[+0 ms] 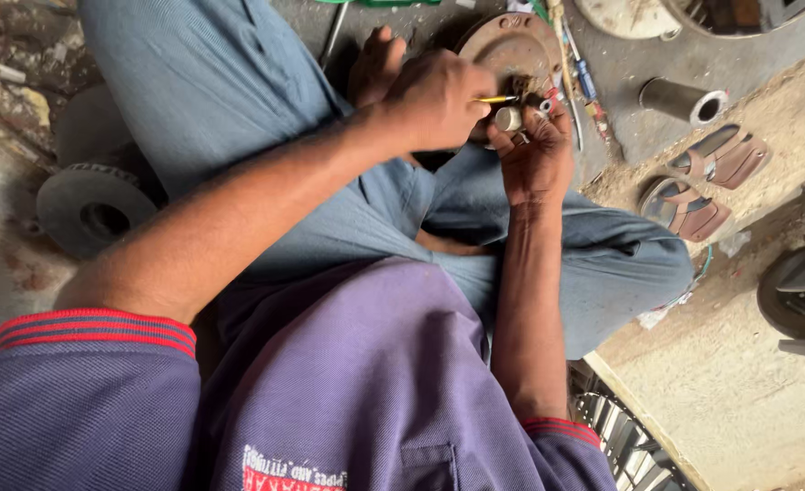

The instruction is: The person uses a screwdriver to loosen components on a motor assembly while sitting on the floor. They use pliers to handle small parts and wires, moving the motor and its housing to access different sections.

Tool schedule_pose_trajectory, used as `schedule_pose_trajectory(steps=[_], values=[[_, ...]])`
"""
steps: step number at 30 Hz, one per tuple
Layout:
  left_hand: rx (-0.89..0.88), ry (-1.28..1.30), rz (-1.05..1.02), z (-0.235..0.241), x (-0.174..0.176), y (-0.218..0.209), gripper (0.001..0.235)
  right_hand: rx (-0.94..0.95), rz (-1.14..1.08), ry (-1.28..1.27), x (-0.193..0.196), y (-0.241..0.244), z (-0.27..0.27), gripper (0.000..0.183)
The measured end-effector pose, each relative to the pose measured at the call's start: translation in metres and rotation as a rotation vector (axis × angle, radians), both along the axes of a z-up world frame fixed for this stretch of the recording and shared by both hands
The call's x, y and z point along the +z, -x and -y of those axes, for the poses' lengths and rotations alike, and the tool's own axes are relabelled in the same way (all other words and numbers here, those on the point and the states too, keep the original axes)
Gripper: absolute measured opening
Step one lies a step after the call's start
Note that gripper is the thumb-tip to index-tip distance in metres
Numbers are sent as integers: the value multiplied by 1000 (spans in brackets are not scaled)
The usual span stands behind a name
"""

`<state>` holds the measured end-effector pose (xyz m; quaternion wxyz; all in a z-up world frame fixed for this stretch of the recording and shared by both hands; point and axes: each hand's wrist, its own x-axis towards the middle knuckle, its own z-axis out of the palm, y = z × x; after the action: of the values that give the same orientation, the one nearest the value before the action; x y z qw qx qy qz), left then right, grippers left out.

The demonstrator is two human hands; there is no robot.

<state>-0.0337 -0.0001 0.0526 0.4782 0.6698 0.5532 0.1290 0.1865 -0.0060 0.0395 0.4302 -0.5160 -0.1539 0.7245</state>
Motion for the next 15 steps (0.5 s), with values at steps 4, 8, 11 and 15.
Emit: schedule_pose_trajectory(steps=[4, 8, 11, 15], values=[[87, -519, 126, -10, -27, -6, 13, -33, 30, 4, -3, -1, -2, 28], [140, -354, 161, -9, -28, -2, 14, -30, 22, -11, -3, -3, -5, 28], [147, 145, 227, -22, -12, 4, 23, -37, -2, -10, -5, -3, -5, 27], [161, -299, 355, -26, 3, 5, 29, -36, 6, -11, -6, -3, -5, 27]])
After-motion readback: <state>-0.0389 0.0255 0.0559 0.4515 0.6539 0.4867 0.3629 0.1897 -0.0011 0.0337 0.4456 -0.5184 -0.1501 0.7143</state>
